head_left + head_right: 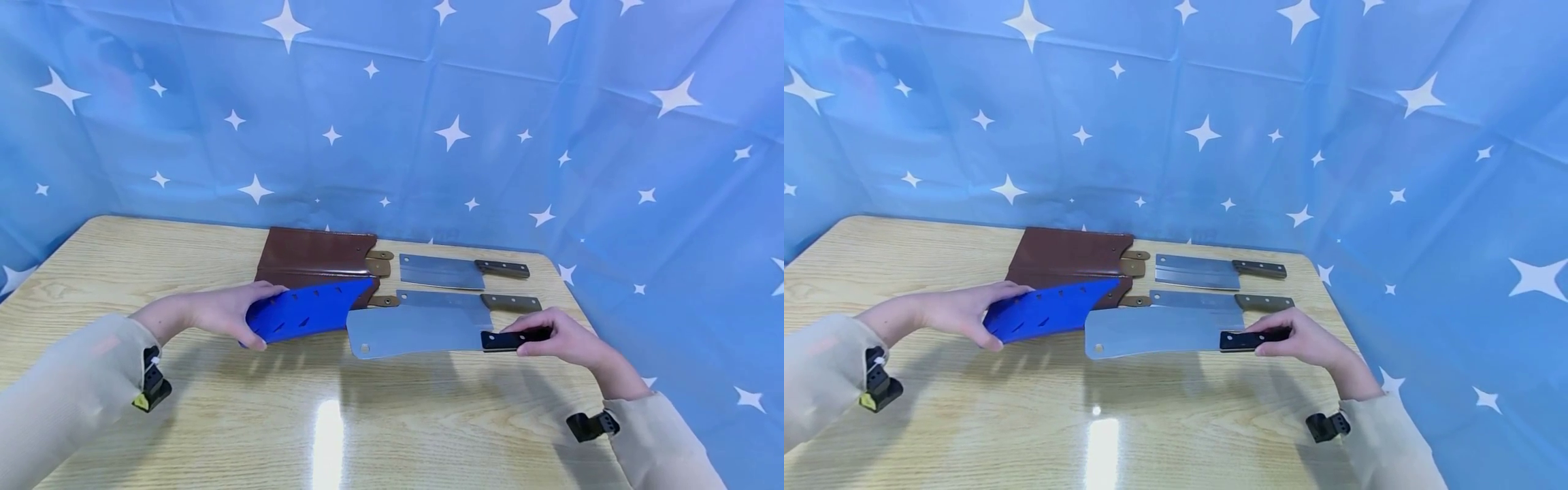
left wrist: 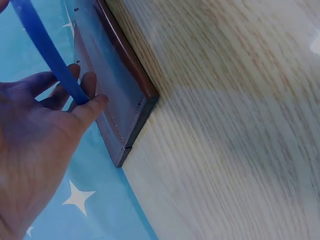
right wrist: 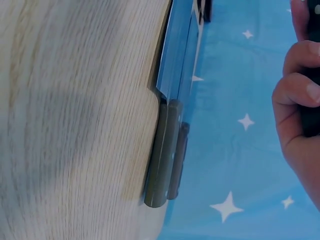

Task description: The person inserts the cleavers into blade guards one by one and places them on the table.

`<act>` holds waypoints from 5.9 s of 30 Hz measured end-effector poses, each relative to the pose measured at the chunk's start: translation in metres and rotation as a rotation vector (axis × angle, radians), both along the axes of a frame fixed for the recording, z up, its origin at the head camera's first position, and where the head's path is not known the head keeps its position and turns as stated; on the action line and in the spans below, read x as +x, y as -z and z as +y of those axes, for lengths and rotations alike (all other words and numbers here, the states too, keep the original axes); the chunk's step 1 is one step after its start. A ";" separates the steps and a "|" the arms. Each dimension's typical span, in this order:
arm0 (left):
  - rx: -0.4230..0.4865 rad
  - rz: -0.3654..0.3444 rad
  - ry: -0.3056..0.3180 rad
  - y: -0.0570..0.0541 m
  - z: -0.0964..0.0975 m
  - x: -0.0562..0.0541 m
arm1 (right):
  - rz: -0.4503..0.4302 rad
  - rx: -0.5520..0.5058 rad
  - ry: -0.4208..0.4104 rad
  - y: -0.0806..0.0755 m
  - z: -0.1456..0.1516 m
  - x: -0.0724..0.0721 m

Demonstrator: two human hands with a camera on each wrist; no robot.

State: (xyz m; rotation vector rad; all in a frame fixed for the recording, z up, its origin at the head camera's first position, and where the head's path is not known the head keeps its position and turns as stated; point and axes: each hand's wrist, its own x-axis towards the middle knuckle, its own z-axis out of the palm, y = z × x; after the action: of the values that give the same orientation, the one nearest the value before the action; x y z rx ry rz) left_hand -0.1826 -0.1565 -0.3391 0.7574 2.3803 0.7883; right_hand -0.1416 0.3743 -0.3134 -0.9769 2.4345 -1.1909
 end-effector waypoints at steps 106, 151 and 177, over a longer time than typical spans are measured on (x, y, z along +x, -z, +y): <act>-0.124 0.336 0.103 0.043 0.057 0.044 | -0.301 0.128 -0.103 0.058 -0.070 -0.011; -0.061 0.413 -0.219 0.038 0.018 -0.048 | -0.080 0.257 0.371 0.037 -0.007 -0.057; -0.180 0.374 -0.147 0.052 0.026 -0.047 | 0.008 0.457 0.514 0.065 0.052 -0.076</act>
State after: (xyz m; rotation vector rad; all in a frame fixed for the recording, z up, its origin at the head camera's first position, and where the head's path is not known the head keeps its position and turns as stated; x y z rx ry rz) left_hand -0.2295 -0.1303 -0.3908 0.7106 2.8235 0.5110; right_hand -0.2178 0.4262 -0.3783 -0.2314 2.8695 -0.6822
